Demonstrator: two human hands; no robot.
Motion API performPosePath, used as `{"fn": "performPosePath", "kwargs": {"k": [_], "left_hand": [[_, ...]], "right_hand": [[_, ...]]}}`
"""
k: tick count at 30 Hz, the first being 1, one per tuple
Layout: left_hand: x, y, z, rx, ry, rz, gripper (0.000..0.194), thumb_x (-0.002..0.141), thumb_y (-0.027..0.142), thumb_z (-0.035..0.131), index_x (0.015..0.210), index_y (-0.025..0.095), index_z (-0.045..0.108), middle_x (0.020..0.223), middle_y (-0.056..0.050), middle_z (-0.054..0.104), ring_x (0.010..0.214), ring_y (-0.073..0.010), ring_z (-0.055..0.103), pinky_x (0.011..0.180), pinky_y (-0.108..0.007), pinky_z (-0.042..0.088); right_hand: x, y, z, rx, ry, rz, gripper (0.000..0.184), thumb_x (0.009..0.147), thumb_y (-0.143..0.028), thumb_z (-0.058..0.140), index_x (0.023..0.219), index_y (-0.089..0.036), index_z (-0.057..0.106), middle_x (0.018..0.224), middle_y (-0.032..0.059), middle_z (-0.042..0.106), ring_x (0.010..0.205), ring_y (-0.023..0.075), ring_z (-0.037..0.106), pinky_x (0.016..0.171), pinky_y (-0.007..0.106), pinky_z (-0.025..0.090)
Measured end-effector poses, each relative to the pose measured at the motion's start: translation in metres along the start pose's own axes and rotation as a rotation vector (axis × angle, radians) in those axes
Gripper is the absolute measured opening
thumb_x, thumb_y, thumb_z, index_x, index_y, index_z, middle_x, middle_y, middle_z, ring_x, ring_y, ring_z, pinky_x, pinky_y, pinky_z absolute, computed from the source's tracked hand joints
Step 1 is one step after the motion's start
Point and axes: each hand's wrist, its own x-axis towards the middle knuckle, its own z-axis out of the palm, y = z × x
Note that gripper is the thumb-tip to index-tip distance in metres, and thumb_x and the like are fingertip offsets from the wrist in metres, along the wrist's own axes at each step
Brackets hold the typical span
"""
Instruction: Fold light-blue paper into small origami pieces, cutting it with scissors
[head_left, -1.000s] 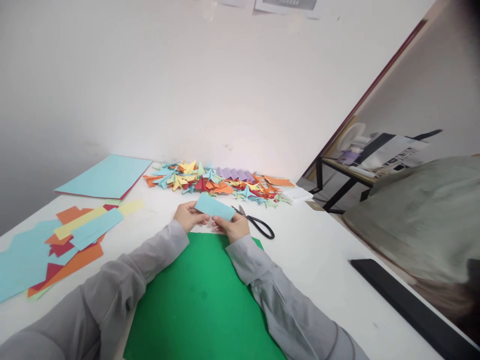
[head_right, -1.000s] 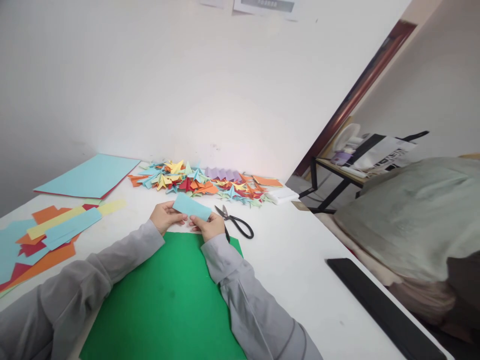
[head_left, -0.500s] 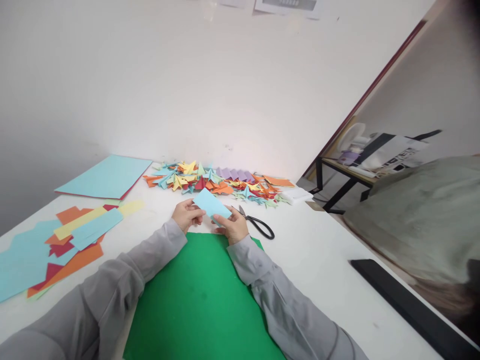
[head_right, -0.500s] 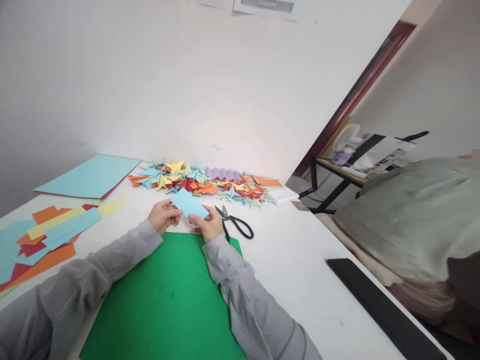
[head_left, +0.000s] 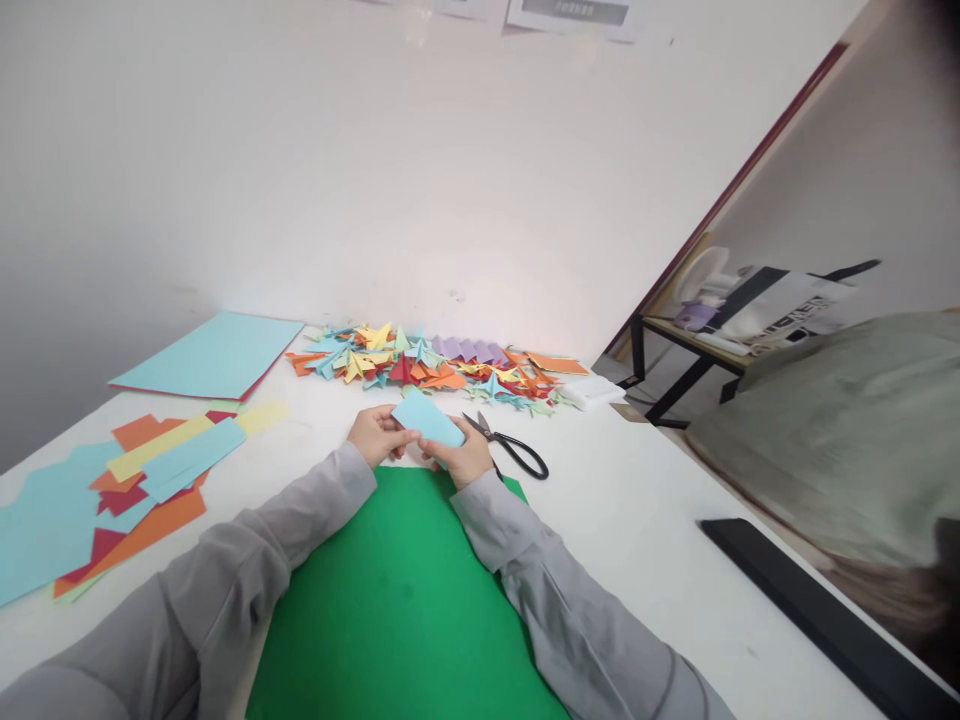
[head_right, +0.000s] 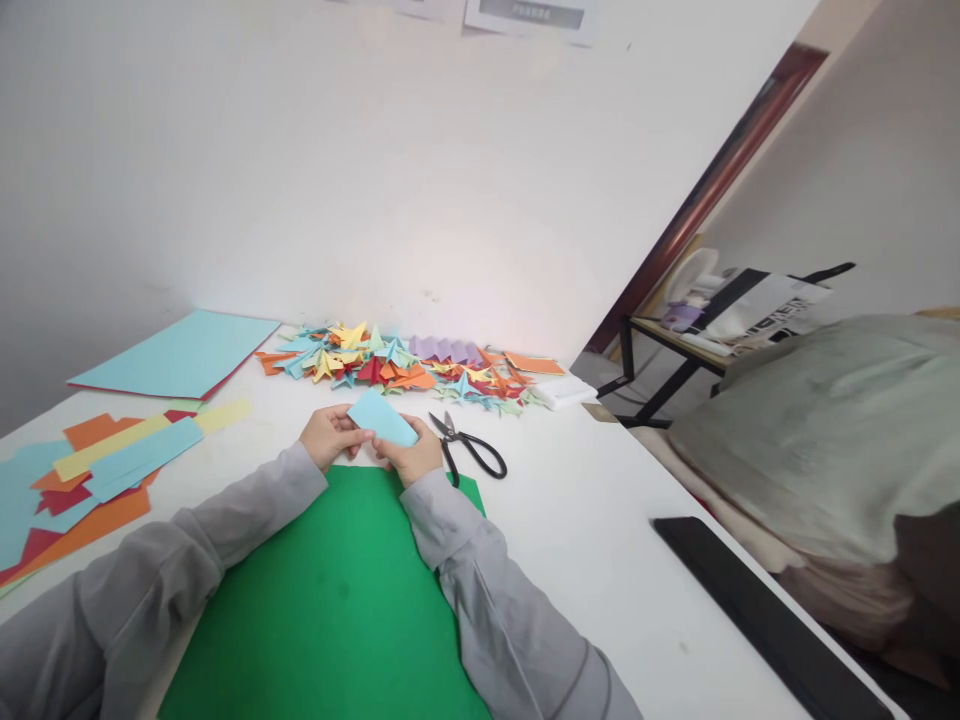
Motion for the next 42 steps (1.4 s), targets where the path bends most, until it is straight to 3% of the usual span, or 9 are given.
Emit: {"fn": "performPosePath", "kwargs": {"k": [8,17,26,35,39,42], "left_hand": [[0.0017,0.0,0.0,-0.16,0.116,-0.037,0.043,0.039,0.027,0.074,0.073,0.011,0.054,0.042,0.005,0.048,0.029,-0.0032,0.036,0.031,-0.017,0.024],[0.002,0.0028,0.0017,-0.288,0.201,-0.03,0.035,0.038,0.02,0.074,0.062,0.012,0.05,0.037,0.007,0.045,0.03,-0.0035,0.036,0.033,-0.018,0.026],[0.0018,0.0084,0.0008,-0.377,0.237,-0.144,0.024,0.055,0.027,0.066,0.054,0.011,0.048,0.042,0.0,0.052,0.033,-0.007,0.045,0.035,-0.02,0.035],[0.003,0.0085,-0.0039,-0.432,0.153,-0.14,0.029,0.062,0.039,0.059,0.068,0.012,0.05,0.052,-0.003,0.058,0.035,-0.0106,0.05,0.035,-0.022,0.037],[0.0012,0.0075,-0.0023,-0.301,0.094,-0.123,0.029,0.052,0.032,0.068,0.066,0.01,0.054,0.048,-0.001,0.056,0.036,-0.0089,0.048,0.036,-0.021,0.037],[0.0014,0.0021,-0.0005,-0.2,0.09,-0.098,0.027,0.045,0.024,0.072,0.061,0.01,0.054,0.038,0.001,0.051,0.033,-0.0091,0.047,0.035,-0.02,0.035]], "right_hand": [[0.0007,-0.0014,0.0014,0.079,0.011,0.011,0.052,0.038,-0.027,0.073,0.084,-0.014,0.052,0.042,-0.006,0.052,0.033,0.0094,0.046,0.028,0.018,0.033],[0.0043,0.0023,-0.0036,0.233,-0.041,0.07,0.048,0.038,-0.032,0.073,0.076,-0.016,0.049,0.038,-0.009,0.048,0.029,0.0059,0.038,0.027,0.017,0.028],[0.0021,0.0015,-0.0021,0.153,-0.03,0.024,0.029,0.043,-0.032,0.072,0.052,-0.015,0.051,0.035,-0.0066,0.048,0.027,0.0059,0.037,0.029,0.019,0.027],[0.0009,0.0019,-0.0028,0.142,-0.038,0.028,0.028,0.043,-0.032,0.072,0.052,-0.014,0.054,0.038,-0.003,0.053,0.03,0.0069,0.041,0.03,0.02,0.03],[-0.0003,-0.0001,-0.0025,0.15,-0.012,0.061,0.028,0.043,-0.033,0.072,0.053,-0.014,0.055,0.04,-0.0032,0.054,0.031,0.007,0.042,0.032,0.019,0.031],[-0.0021,-0.0023,-0.0021,0.079,-0.076,0.058,0.028,0.045,-0.034,0.072,0.053,-0.014,0.055,0.039,-0.0023,0.055,0.029,0.0066,0.041,0.031,0.02,0.031]]}}
